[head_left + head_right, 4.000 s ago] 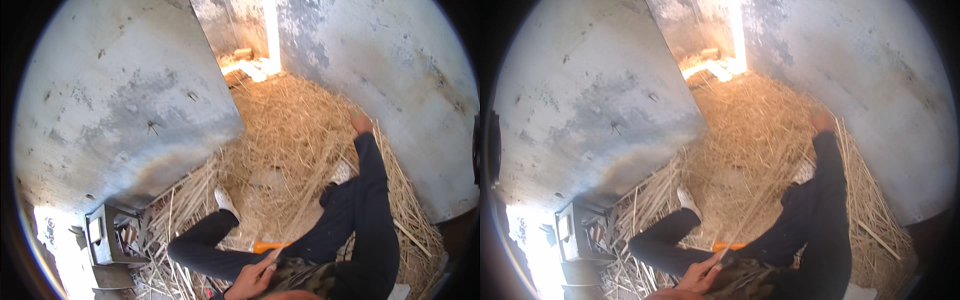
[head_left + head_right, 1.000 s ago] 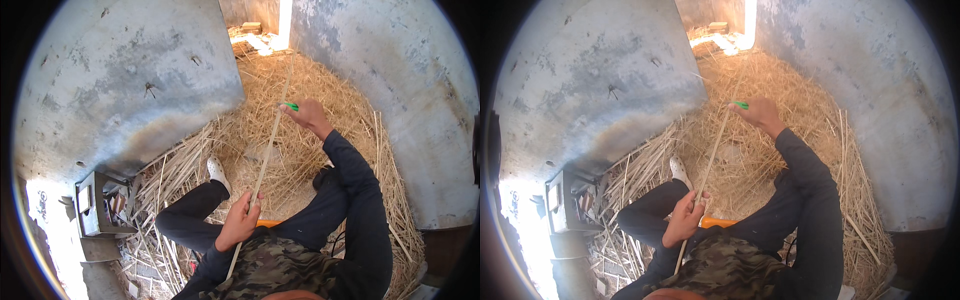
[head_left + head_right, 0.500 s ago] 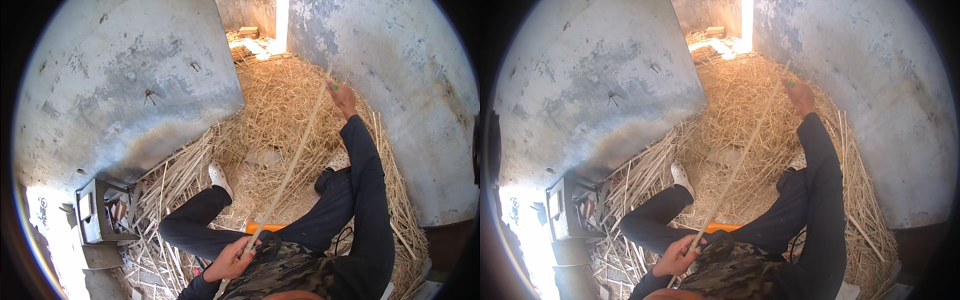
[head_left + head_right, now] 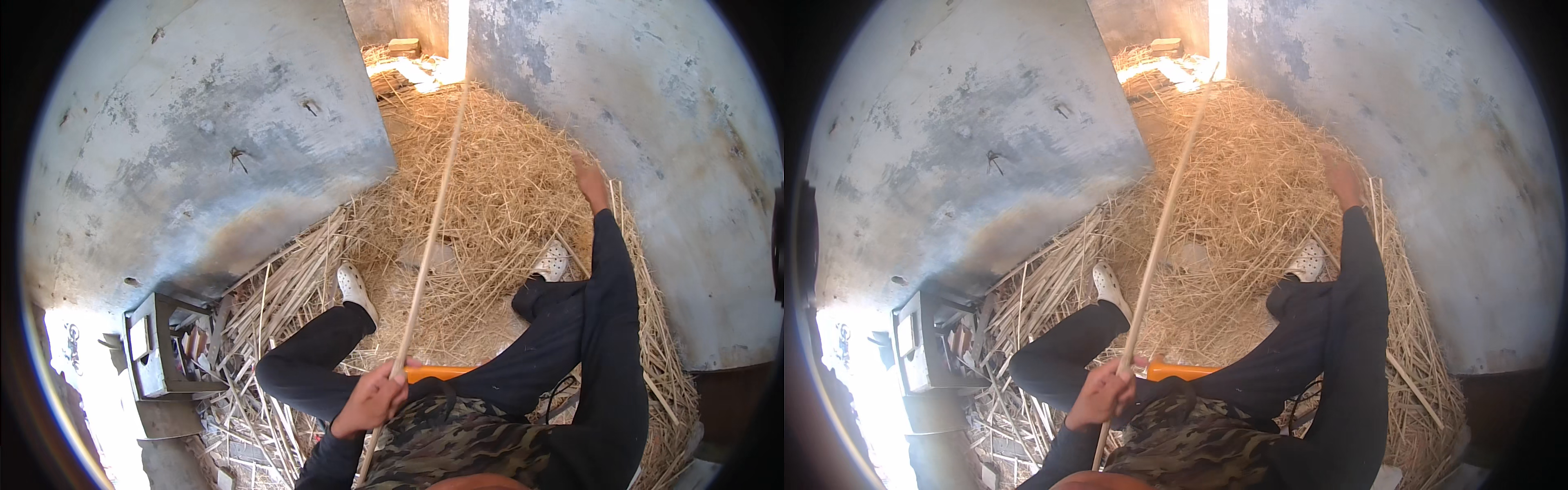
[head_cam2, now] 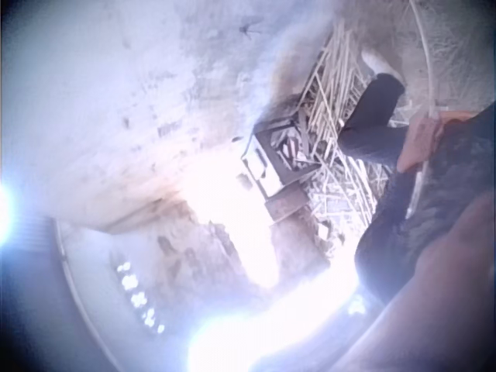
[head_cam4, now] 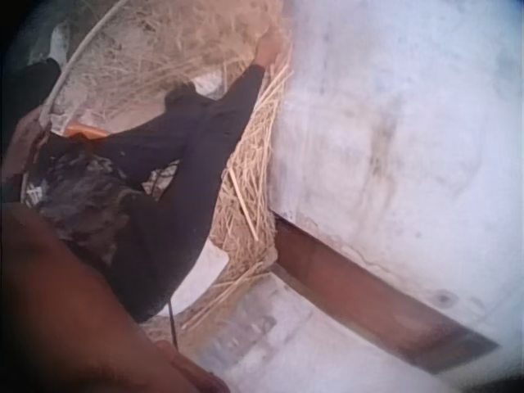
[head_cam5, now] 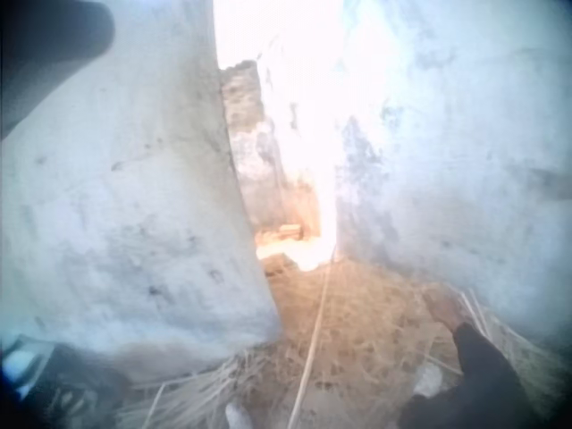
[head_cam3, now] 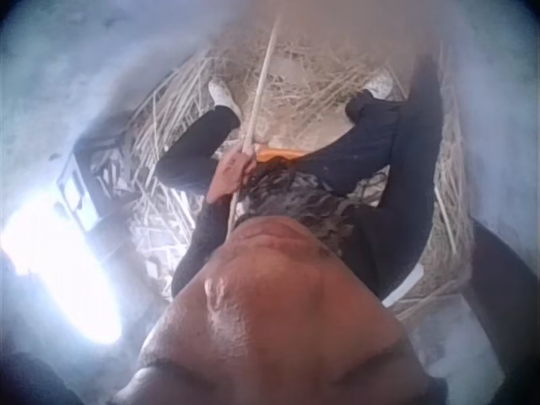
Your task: The person sits on a straw-covered floor and uses a green utility knife to shave a long, thin wooden stick. They hold the stick with their left hand and repeatedly scrape the blade along its length to remove the outer layer, producing wood shavings.
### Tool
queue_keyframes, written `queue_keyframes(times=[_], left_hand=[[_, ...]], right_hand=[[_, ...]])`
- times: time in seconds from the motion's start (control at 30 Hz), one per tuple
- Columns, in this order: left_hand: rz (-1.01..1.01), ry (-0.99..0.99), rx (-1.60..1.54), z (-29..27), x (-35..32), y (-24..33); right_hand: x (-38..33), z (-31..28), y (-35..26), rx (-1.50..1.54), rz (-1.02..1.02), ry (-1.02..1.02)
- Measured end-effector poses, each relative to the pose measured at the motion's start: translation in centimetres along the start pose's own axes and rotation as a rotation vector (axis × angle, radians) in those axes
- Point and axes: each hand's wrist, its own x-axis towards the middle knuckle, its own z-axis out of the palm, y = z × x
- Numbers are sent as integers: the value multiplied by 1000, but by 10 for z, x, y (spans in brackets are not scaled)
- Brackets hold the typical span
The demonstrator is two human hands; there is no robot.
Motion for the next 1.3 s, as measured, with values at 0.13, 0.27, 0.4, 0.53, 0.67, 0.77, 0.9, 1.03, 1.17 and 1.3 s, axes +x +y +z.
queue_keyframes(times=[0.13,0.27,0.4,0.53,0.67,0.77,0.9,1.03,1.17,1.3], left_hand=[[166,47,-6,0,38,15],[256,93,-4,2,68,20],[265,95,0,11,74,13],[237,103,-148,18,64,1],[251,117,-184,14,63,3],[280,180,-156,7,63,2],[341,262,48,17,52,7],[297,164,-13,18,50,8],[281,193,-113,11,58,1],[296,208,-3,16,52,2]], right_hand=[[-91,-6,-112,97,-360,-296],[-224,-12,-181,292,-887,-386],[-277,-20,-204,232,-1165,-446],[-236,3,-212,155,-854,-403],[-248,0,-216,80,-980,-504],[-301,-8,-215,233,-1185,-442],[-267,8,-217,161,-975,-426],[-215,21,-199,168,-789,-432],[-291,0,-215,203,-1163,-334],[-251,12,-212,153,-993,-427]])
